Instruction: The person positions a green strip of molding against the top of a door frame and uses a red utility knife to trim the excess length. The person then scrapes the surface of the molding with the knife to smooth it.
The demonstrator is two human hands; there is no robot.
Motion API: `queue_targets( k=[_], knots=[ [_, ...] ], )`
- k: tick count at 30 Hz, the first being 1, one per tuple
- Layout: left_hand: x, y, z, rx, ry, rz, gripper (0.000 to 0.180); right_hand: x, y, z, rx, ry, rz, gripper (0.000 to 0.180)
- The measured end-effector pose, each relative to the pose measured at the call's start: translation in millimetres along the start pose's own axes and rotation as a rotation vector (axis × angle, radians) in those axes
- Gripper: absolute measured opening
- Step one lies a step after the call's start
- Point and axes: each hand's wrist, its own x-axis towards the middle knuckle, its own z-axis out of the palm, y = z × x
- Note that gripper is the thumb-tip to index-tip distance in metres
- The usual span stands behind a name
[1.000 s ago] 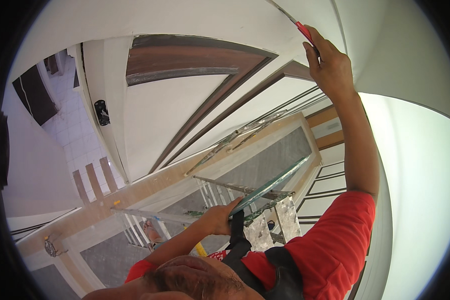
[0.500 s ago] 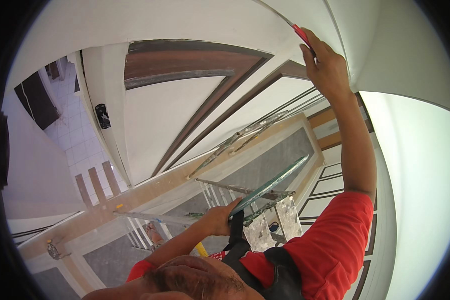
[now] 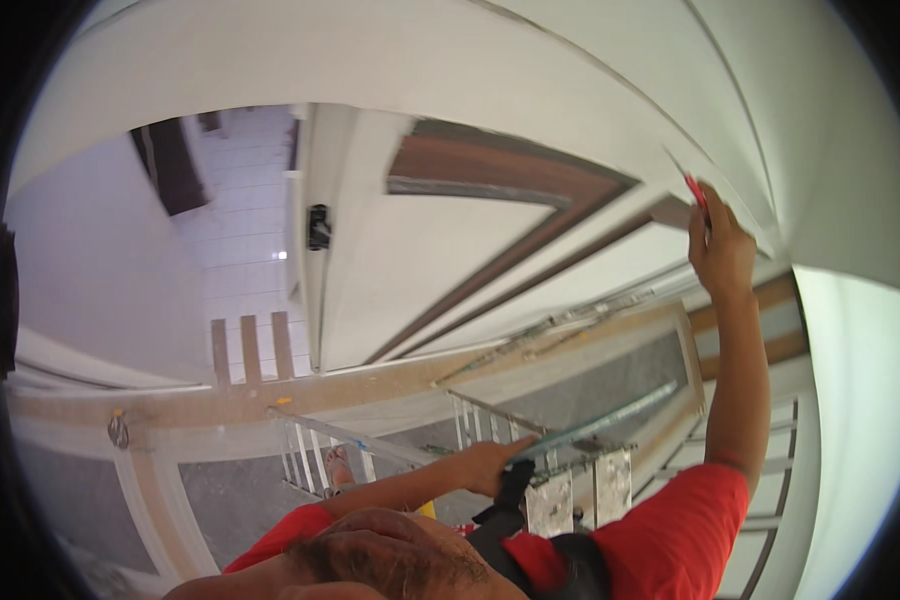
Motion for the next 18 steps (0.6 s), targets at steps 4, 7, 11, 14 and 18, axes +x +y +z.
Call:
queue_targets(
  k=[4,7,11,14,18],
  knots=[
    [-2.9,7.0,-6.6,0.001,0.011,-0.046,0.112,19.4,-86.9,-14.5,0.323,-0.182,0.193,0.044],
    [-2.0,1.2,-1.0,0.033,0.05,-0.014,0.116,35.7,-131.3,-32.5,0.44,-0.292,0.127,0.048],
    [-7.0,13.8,-12.0,0.021,-0.026,-0.081,0.123,61.9,-179.1,-43.5,0.547,-0.108,-0.128,0.052],
    [-9.4,16.1,-15.4,0.03,-0.02,-0.072,0.12,90.5,-202.8,-64.9,0.5,-0.002,-0.209,0.05],
    [-13.7,16.7,-14.5,-0.008,0.034,-0.014,0.118,128.0,-235.5,-98.1,0.355,0.114,-0.228,0.047]
  ],
)
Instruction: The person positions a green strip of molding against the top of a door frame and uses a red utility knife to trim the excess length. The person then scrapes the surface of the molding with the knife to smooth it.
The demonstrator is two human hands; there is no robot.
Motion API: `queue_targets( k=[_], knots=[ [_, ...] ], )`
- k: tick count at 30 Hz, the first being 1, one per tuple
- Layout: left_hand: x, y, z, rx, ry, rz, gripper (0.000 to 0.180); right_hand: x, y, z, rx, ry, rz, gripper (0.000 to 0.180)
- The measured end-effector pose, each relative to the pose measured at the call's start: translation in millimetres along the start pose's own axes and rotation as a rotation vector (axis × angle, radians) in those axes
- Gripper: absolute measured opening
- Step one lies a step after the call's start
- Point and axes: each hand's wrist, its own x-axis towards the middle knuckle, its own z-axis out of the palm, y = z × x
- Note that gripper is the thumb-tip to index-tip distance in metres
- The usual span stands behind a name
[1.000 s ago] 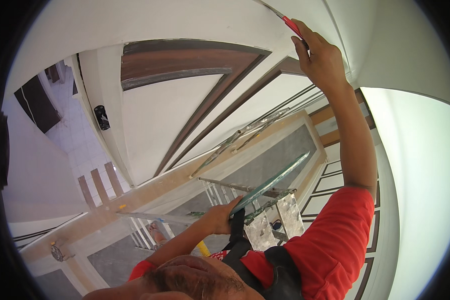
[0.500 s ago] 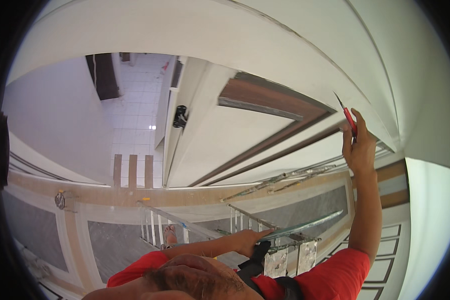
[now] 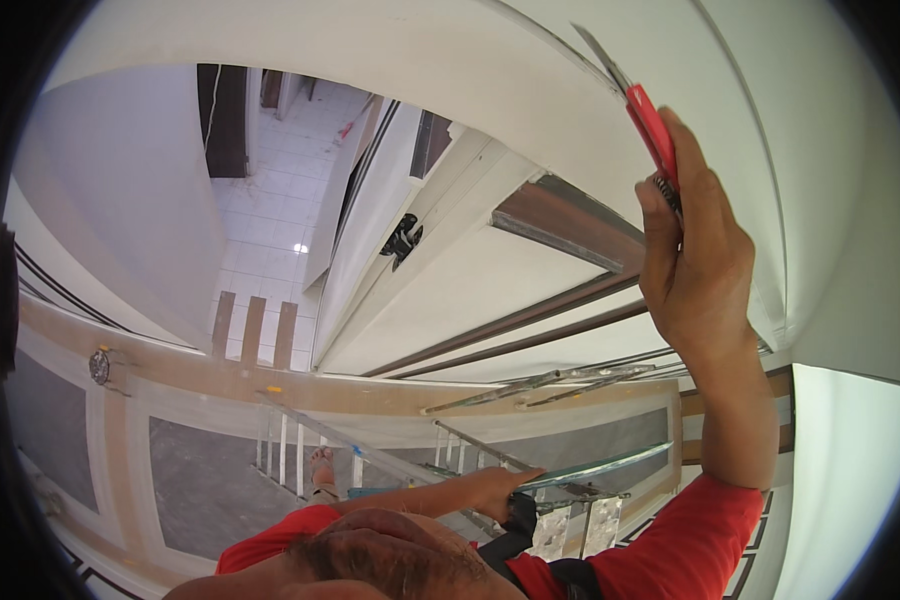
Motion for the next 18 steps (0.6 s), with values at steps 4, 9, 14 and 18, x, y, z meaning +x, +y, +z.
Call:
queue_targets(
  k=[4,9,14,18],
  knots=[
    [0.5,-4.9,2.2,-0.013,0.026,0.011,0.119,28.9,-20.7,-2.6,0.012,0.008,-0.143,0.041],
    [-1.7,-8.9,6.3,-0.036,0.042,0.015,0.121,46.4,-27.8,-1.0,-0.065,0.045,-0.195,0.041],
    [-2.2,-6.1,1.3,-0.039,0.028,-0.027,0.122,43.5,-28.0,-4.4,-0.112,0.016,-0.158,0.043],
    [0.8,-10.8,3.6,-0.042,0.023,-0.024,0.121,43.5,-31.9,-1.9,-0.135,-0.024,-0.135,0.043]
  ],
)
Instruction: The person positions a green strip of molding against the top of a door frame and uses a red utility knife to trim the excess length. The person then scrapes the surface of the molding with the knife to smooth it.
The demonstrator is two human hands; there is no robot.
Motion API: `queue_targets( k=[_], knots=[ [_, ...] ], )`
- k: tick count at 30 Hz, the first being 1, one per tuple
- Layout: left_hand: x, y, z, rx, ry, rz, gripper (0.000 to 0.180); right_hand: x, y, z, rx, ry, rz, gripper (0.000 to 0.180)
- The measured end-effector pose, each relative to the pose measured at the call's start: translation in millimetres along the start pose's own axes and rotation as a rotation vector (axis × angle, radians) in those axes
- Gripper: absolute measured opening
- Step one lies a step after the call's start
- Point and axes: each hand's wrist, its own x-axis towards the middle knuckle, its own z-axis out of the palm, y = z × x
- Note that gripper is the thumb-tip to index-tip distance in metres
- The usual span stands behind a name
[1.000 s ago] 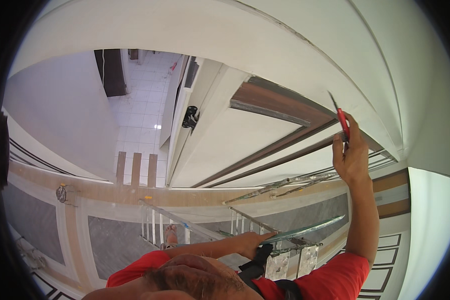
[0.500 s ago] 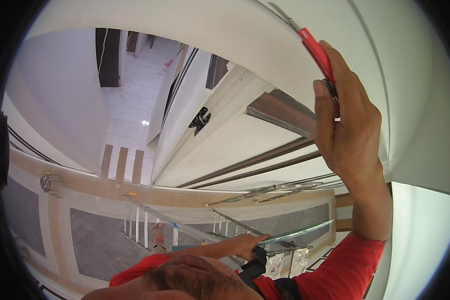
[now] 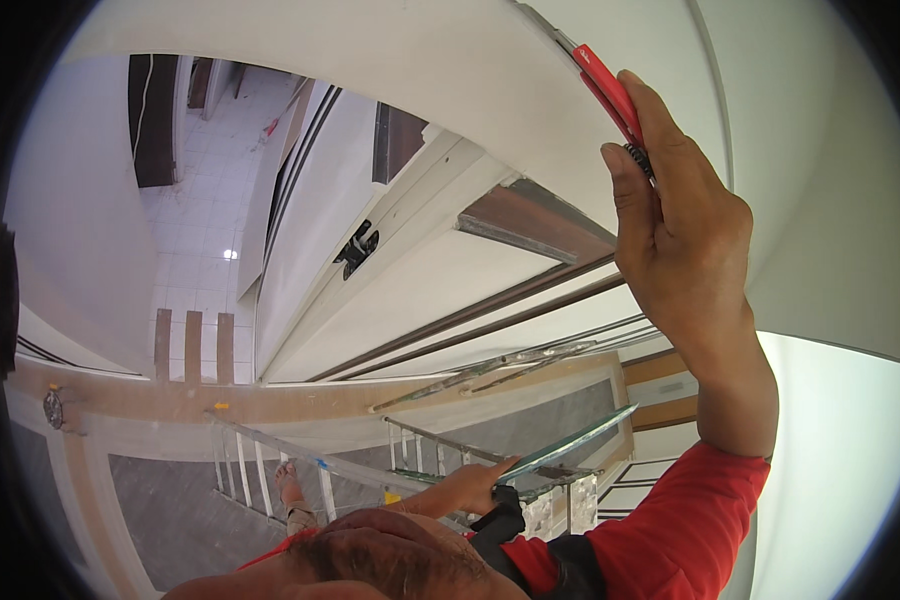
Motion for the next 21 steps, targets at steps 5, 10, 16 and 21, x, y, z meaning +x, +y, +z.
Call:
queue_targets(
  k=[5,10,16,21],
  knots=[
    [4.2,-6.3,7.4,0.011,0.004,0.003,0.114,15.0,-1.8,2.8,-0.027,0.032,-0.08,0.041],
    [17.2,-26.7,22.1,-0.025,0.035,0.039,0.112,28.8,-11.1,2.3,-0.021,0.02,-0.051,0.042],
    [10.4,-15.3,14.4,0.043,0.028,0.016,0.114,41.5,-19.9,3.0,0.004,0.031,-0.083,0.042],
    [14.8,-16.9,17.4,0.08,0.025,0.008,0.119,43.3,-20.8,3.3,-0.054,0.014,-0.106,0.042]
  ],
)
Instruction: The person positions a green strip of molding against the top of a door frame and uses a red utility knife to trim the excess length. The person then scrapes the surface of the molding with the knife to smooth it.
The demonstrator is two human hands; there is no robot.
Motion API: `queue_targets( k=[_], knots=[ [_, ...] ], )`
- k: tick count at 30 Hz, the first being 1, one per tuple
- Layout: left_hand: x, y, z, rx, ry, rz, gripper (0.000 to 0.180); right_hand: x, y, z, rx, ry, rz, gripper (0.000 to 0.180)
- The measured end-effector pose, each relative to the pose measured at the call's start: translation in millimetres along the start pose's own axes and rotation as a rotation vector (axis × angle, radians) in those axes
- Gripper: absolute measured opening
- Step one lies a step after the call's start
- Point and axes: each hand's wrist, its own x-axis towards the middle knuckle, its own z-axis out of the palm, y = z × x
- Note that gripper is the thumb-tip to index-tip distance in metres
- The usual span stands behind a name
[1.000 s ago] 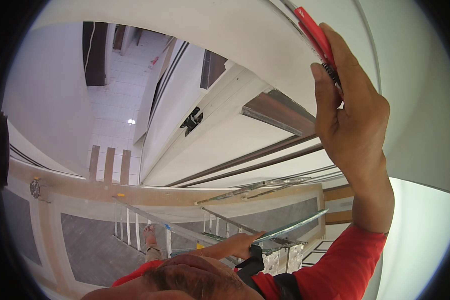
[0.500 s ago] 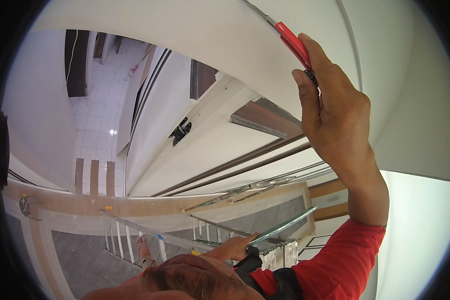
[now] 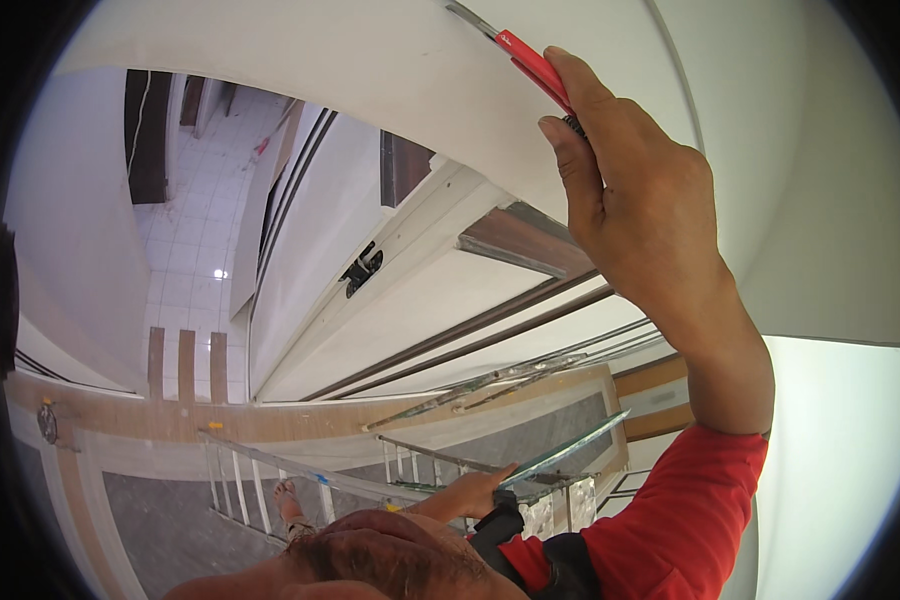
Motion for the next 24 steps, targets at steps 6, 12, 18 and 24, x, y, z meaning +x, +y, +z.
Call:
queue_targets(
  k=[6,12,18,24],
  knots=[
    [-9.9,7.1,-9.4,-0.017,0.013,0.02,0.125,-11.8,8.8,0.0,-0.054,-0.029,-0.012,0.044],
    [-10.7,7.1,-10.0,-0.018,0.017,0.047,0.131,-25.0,16.1,1.1,-0.097,-0.06,0.006,0.046],
    [-9.5,3.9,-7.3,-0.015,0.038,0.061,0.131,-44.7,26.1,-0.2,-0.112,-0.078,0.036,0.045],
    [-7.2,3.4,-4.9,0.002,0.021,0.043,0.132,-54.8,26.7,-10.7,-0.137,-0.135,0.137,0.043]
  ],
)
